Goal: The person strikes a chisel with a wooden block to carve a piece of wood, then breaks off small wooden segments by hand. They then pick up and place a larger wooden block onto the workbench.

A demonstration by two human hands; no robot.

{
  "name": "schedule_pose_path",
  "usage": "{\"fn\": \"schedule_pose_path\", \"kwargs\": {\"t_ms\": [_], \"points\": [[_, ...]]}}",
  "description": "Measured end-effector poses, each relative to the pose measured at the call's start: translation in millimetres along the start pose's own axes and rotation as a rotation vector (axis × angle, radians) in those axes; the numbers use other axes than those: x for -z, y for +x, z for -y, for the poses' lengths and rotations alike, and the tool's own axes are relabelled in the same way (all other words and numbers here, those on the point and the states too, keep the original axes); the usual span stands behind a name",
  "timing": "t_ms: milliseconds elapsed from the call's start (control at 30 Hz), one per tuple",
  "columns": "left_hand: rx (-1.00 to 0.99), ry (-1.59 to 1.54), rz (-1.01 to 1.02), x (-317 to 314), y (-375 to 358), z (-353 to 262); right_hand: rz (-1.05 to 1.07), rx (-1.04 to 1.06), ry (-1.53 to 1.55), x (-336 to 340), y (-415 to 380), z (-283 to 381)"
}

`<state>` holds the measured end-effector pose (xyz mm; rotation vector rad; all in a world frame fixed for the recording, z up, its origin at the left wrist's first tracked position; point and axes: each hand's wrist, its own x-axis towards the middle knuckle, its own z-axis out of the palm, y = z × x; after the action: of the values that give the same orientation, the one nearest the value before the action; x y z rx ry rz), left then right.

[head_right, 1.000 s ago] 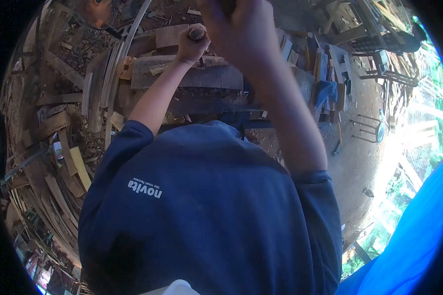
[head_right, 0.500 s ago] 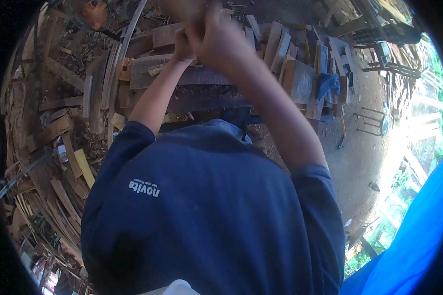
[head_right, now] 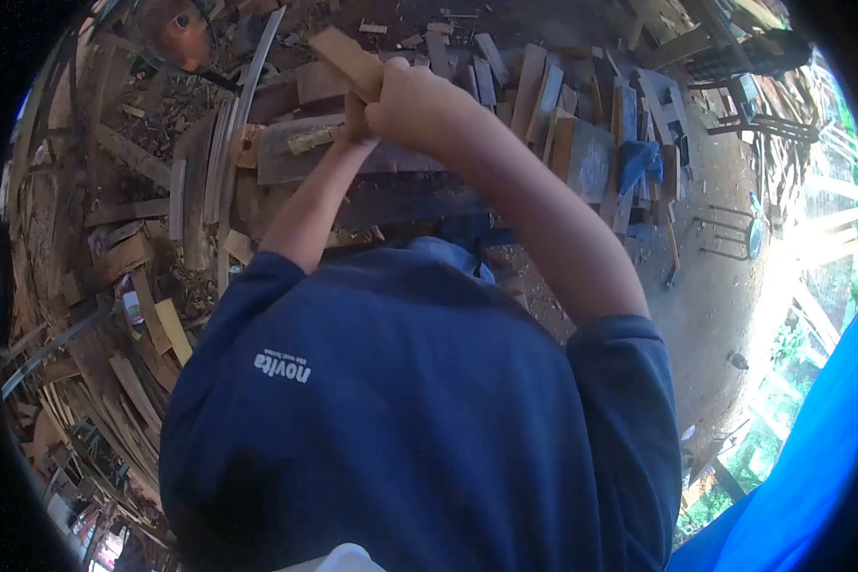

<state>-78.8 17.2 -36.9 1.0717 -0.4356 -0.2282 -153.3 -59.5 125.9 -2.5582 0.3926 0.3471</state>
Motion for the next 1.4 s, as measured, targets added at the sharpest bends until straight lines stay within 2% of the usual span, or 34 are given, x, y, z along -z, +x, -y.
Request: {"fn": "schedule_pose_path", "kwargs": {"t_ms": [33, 100, 133, 167, 200, 233, 267, 300, 367, 433, 500, 533, 567, 600, 633, 700, 733, 767, 833, 1100, 1200, 1400], "points": [[0.005, 0.003, 0.008, 2, 0, 2, -0.002, -0.006, 0.007, 13, 0, 5], [-0.402, 0.643, 0.107, 8, -3, 14, -0.142, 0.088, 0.092, 27, -1, 7], [-0.399, 0.638, 0.105, 11, -1, 18, -0.294, 0.161, 0.101, 31, 1, 3], [-0.307, 0.580, 0.123, 14, 2, 20, -0.290, 0.161, 0.100, 43, -7, 9], [-0.218, 0.523, 0.140, 18, 4, 21, -0.312, 0.063, 0.270, 57, -18, 16], [-0.221, 0.529, 0.139, 20, 4, 18, -0.333, -0.033, 0.442, 67, -25, 18], [-0.201, 0.469, 0.132, 21, 3, 12, -0.556, 0.222, 0.486, 38, -7, -20], [-0.182, 0.407, 0.125, 21, 2, 6, -0.560, 0.229, 0.488, 23, -2, -39], [-0.129, 0.328, 0.093, 36, -10, 3, -0.485, -0.090, 0.456, 3, 6, -69], [-0.080, 0.243, -0.035, 43, -27, -29, -0.359, -0.230, 0.412, -22, -10, -94], [-0.087, 0.157, -0.095, 58, -40, -44, -0.331, -0.242, 0.509, -57, -37, -119], [-0.088, 0.159, -0.099, 66, -45, -55, -0.274, -0.349, 0.552, -67, -52, -124], [0.089, 0.340, -0.136, 73, -50, -66, -0.214, -0.454, 0.593, -79, -68, -130], [0.262, 0.521, -0.173, 80, -46, -73, -0.254, -0.440, 0.530, -110, -79, -155], [0.252, 0.523, -0.178, 92, -45, -64, -0.296, -0.424, 0.469, -138, -88, -180], [0.375, 0.891, -0.146, 116, -57, -36, -0.168, -0.597, 0.499, -153, -108, -188], [0.568, 0.843, -0.156, 101, -55, -52, -0.162, -0.596, 0.501, -162, -117, -191], [0.569, 0.846, -0.156, 99, -59, -49, -0.170, -0.633, 0.561, -168, -124, -193], [0.343, 1.011, -0.039, 98, -65, -36, -0.181, -0.677, 0.625, -175, -127, -199], [0.280, 0.981, 0.038, 73, -43, -20, -0.024, -0.742, 0.519, -181, -128, -195], [0.318, 1.135, 0.120, 68, -37, 8, -0.032, -0.715, 0.512, -179, -127, -193], [0.300, 1.165, 0.144, 63, -31, 48, -0.054, -0.696, 0.475, -178, -131, -196]]}}
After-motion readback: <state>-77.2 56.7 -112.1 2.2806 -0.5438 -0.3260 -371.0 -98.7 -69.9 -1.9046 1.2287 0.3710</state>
